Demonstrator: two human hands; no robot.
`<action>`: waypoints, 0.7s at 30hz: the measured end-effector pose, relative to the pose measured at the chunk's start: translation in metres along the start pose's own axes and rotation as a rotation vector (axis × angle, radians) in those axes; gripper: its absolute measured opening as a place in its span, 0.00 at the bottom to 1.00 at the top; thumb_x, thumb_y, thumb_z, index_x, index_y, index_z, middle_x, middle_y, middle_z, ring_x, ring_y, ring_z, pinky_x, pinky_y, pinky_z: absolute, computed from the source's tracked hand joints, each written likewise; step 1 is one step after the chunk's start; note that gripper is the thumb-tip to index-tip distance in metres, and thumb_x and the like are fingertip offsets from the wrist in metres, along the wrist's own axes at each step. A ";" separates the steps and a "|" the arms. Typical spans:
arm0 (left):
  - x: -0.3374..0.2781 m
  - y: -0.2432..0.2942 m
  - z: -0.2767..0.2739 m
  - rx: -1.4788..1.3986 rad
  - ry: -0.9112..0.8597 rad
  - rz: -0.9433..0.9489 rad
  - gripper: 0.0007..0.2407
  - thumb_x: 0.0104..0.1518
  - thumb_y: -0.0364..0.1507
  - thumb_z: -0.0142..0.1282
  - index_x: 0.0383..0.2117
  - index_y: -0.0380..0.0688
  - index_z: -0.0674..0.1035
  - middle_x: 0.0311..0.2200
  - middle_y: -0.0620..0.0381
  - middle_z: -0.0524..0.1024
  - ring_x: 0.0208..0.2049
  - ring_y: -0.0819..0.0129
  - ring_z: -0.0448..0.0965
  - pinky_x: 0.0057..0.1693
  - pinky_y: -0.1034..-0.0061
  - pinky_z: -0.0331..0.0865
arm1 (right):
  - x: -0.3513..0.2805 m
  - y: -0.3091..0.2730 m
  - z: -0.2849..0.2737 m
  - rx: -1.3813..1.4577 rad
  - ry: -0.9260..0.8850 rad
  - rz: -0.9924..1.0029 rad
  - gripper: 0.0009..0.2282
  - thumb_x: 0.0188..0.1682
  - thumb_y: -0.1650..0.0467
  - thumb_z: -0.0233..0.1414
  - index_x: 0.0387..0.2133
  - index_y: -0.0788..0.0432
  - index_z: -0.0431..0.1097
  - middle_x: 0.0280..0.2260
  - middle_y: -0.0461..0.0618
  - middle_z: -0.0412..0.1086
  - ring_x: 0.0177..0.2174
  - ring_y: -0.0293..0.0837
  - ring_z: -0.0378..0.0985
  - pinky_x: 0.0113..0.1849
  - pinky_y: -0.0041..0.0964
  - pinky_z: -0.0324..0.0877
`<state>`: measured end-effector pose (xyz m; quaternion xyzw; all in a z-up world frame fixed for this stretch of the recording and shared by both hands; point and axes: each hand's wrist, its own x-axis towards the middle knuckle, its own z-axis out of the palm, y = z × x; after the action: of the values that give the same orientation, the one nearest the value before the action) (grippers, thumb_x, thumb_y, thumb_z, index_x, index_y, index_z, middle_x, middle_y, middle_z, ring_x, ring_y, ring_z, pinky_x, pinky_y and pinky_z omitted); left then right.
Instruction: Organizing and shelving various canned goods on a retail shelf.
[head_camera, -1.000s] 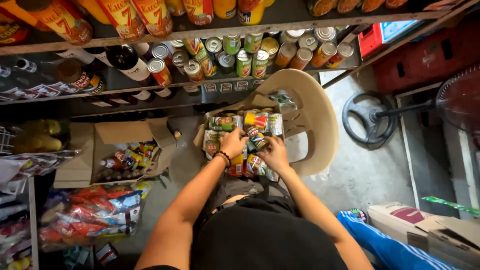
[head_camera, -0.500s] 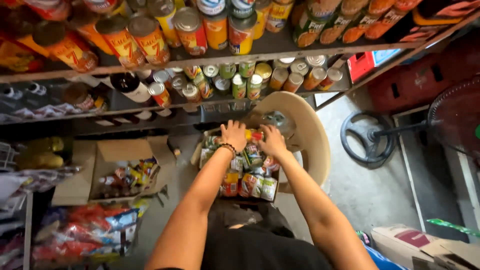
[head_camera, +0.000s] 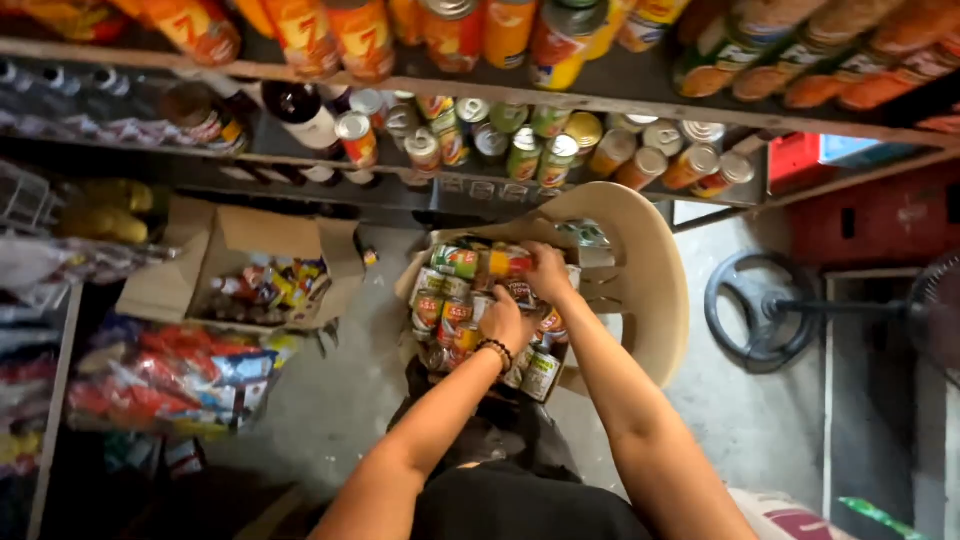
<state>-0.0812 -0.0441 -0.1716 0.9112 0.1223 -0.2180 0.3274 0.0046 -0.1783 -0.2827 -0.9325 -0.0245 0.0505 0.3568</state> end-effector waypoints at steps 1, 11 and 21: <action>0.005 -0.007 0.009 -0.008 0.006 -0.017 0.38 0.45 0.53 0.67 0.48 0.31 0.62 0.33 0.33 0.80 0.38 0.37 0.81 0.44 0.48 0.73 | 0.002 -0.004 0.003 0.000 -0.017 -0.010 0.22 0.40 0.69 0.61 0.50 0.58 0.73 0.45 0.63 0.74 0.46 0.61 0.76 0.48 0.50 0.71; 0.009 -0.012 0.009 0.012 0.067 0.010 0.37 0.43 0.52 0.66 0.47 0.33 0.65 0.29 0.36 0.80 0.34 0.39 0.81 0.40 0.48 0.74 | 0.013 -0.040 -0.006 -0.033 -0.314 0.004 0.15 0.39 0.67 0.62 0.40 0.58 0.78 0.34 0.59 0.78 0.33 0.54 0.82 0.38 0.47 0.74; 0.022 -0.015 0.000 0.064 0.105 0.089 0.34 0.45 0.47 0.66 0.53 0.37 0.65 0.37 0.37 0.80 0.41 0.39 0.80 0.44 0.47 0.73 | 0.000 -0.060 -0.035 0.068 -0.181 -0.118 0.18 0.36 0.68 0.63 0.42 0.59 0.78 0.41 0.60 0.77 0.42 0.56 0.81 0.45 0.46 0.74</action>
<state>-0.0675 -0.0309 -0.1904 0.9360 0.0917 -0.1590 0.3005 0.0075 -0.1565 -0.2167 -0.9085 -0.1099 0.1143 0.3867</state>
